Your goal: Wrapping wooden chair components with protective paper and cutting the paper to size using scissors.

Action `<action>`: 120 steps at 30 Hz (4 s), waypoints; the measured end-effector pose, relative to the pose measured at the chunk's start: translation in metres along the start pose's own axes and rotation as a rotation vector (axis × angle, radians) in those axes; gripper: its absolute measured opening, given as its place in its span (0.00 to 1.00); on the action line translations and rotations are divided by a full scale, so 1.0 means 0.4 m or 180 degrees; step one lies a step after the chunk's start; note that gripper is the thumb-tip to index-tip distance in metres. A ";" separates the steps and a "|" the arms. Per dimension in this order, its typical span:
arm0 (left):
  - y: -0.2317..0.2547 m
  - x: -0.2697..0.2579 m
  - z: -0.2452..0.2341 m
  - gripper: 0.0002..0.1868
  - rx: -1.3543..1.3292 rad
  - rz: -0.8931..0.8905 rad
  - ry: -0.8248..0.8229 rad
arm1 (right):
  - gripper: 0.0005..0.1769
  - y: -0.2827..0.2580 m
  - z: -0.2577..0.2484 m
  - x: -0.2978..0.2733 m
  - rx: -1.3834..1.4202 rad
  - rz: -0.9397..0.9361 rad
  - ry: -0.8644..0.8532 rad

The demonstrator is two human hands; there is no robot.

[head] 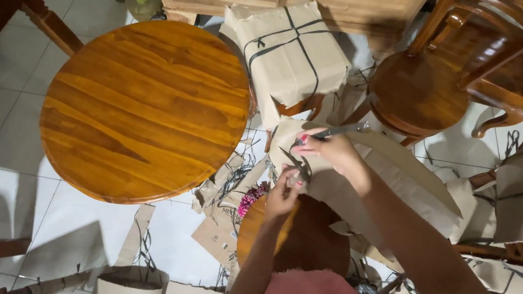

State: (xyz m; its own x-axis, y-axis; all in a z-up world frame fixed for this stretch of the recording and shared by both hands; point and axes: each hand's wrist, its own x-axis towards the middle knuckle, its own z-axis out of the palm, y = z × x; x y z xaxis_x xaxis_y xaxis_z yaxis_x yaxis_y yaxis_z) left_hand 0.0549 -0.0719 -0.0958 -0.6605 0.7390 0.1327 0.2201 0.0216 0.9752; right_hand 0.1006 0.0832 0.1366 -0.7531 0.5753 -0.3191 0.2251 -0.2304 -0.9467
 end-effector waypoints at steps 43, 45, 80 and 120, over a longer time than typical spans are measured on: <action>0.238 0.017 0.077 0.15 -0.1000 -0.0635 0.1411 | 0.23 0.199 -0.119 0.274 -0.2775 -0.2740 0.0112; 0.237 0.017 0.075 0.15 -0.1011 -0.0567 0.1544 | 0.28 0.196 -0.125 0.221 -0.2819 -0.2827 0.0120; 0.130 0.023 0.111 0.17 -0.0585 -0.0994 0.1243 | 0.07 0.256 -0.125 0.088 -0.4548 -0.2431 -0.0166; 0.201 -0.028 0.100 0.13 -0.0820 -0.0716 0.1053 | 0.10 0.318 -0.126 0.392 -0.3620 -0.1495 0.0975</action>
State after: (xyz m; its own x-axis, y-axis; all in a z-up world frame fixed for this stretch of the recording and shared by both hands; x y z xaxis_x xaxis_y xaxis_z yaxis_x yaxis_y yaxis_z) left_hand 0.1087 -0.0513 -0.0259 -0.8736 0.4802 -0.0784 -0.1122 -0.0420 0.9928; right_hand 0.0423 0.1836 -0.0360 -0.7651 0.6109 0.2034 0.4927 0.7588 -0.4260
